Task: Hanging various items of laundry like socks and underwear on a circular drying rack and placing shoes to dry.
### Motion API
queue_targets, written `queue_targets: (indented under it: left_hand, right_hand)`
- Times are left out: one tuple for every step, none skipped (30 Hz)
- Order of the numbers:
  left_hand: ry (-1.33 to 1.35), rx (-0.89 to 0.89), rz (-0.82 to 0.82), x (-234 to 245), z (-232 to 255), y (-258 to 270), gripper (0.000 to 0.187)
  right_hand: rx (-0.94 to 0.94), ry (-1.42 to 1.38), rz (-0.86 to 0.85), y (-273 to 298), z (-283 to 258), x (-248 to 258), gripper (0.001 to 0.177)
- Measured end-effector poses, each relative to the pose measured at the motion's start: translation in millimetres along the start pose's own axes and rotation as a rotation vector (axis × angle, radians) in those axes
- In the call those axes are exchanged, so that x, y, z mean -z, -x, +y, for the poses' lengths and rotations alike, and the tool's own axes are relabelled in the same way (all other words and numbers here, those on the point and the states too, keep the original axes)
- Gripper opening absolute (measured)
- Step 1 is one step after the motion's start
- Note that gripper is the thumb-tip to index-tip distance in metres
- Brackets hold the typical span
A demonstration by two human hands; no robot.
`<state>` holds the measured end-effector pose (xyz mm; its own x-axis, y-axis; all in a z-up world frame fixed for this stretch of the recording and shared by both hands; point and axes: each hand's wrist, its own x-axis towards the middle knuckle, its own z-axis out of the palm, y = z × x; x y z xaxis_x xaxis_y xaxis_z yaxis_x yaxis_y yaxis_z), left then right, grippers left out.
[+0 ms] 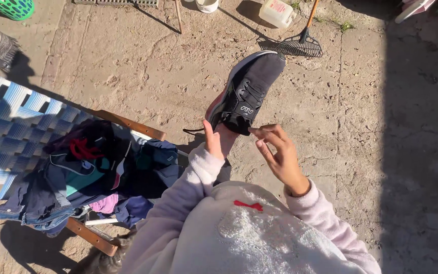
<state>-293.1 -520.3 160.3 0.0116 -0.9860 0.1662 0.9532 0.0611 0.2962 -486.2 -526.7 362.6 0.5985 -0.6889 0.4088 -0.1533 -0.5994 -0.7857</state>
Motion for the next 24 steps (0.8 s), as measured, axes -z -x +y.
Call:
queue_targets:
  left_hand:
    - [0.006,0.016,0.005,2.0,-7.3,-1.9,0.112]
    - [-0.122,0.021,-0.038,4.0,-14.3,-4.4,0.113]
    - [-0.252,0.022,-0.091,7.0,-19.9,-12.9,0.114]
    - [-0.248,0.032,-0.097,7.1,-23.9,-15.5,0.114]
    - [-0.378,0.022,-0.148,8.0,-26.6,-23.0,0.117]
    - [-0.508,0.010,-0.200,9.1,-28.8,-31.1,0.119]
    - [-0.502,0.019,-0.208,10.8,-30.4,-41.1,0.119]
    - [-0.582,0.005,-0.184,12.8,-31.8,-51.8,0.118]
    - [-0.659,-0.002,-0.153,13.7,-34.7,-56.8,0.117]
    - [-0.650,0.015,-0.154,30.7,-41.1,-60.7,0.117]
    - [-0.683,0.005,-0.148,47.5,-46.0,-69.8,0.112]
    - [-0.717,-0.004,-0.142,63.6,-50.5,-79.3,0.107]
    - [-0.714,0.000,-0.153,69.3,-46.2,-92.6,0.107]
    - [-0.861,0.018,-0.160,74.8,-41.9,-105.8,0.106]
    - [-1.010,0.039,-0.162,80.0,-36.1,-114.4,0.106]
    - [-1.008,0.047,-0.167,105.8,-48.1,-127.5,0.106]
    - [-0.760,0.088,-0.102,132.4,-58.2,-140.7,0.103]
    - [-0.513,0.130,-0.033,158.9,-68.6,-153.4,0.101]
    - [-0.516,0.143,-0.045,128.7,-51.5,-177.1,0.101]
    - [-0.436,0.183,-0.083,98.4,-35.2,-200.7,0.105]
    - [-0.352,0.224,-0.119,67.6,-22.1,-224.1,0.112]
    - [-0.351,0.239,-0.128,48.7,-12.8,-240.7,0.112]
    - [-0.263,0.243,-0.096,30.0,-3.2,-255.7,0.110]
    - [-0.175,0.249,-0.062,11.6,5.5,-270.6,0.109]
  right_hand:
    - [-0.016,0.002,0.007,-4.0,5.6,-4.4,0.023]
    - [-0.067,0.079,0.068,-8.7,11.5,-8.7,0.026]
    - [-0.109,0.161,0.130,-17.5,19.8,-12.2,0.031]
    - [-0.115,0.167,0.138,-22.2,24.7,-13.7,0.031]
    - [-0.089,0.285,0.172,-30.1,31.2,-14.4,0.030]
    - [-0.062,0.403,0.204,-38.8,38.3,-15.1,0.030]
    - [-0.069,0.411,0.212,-45.3,45.0,-14.5,0.030]
    - [-0.026,0.506,0.228,-52.6,52.4,-13.9,0.031]
    - [0.005,0.599,0.239,-56.1,57.6,-14.0,0.033]
    - [-0.013,0.606,0.242,-62.2,66.0,-12.9,0.033]
    - [-0.033,0.607,0.266,-72.3,75.3,-10.5,0.030]
    - [-0.052,0.608,0.290,-82.9,84.1,-7.6,0.027]
    - [-0.055,0.616,0.297,-95.5,92.5,-2.6,0.027]
    - [-0.151,0.475,0.293,-107.9,100.6,2.6,0.028]
    - [-0.250,0.327,0.286,-118.5,107.2,5.5,0.029]
    - [-0.257,0.329,0.293,-132.3,111.9,12.9,0.029]
    - [-0.210,0.353,0.276,-145.9,116.7,19.0,0.029]
    - [-0.164,0.377,0.258,-159.1,121.5,25.5,0.028]
    - [-0.170,0.381,0.275,-167.4,132.5,31.9,0.028]
    - [-0.204,0.334,0.236,-175.3,143.6,38.3,0.024]
    - [-0.239,0.288,0.196,-182.1,155.2,46.2,0.021]
    - [-0.246,0.293,0.211,-189.9,165.4,51.7,0.021]
    - [-0.227,0.220,0.234,-196.1,174.9,56.0,0.020]
    - [-0.206,0.147,0.258,-201.7,184.9,60.6,0.019]
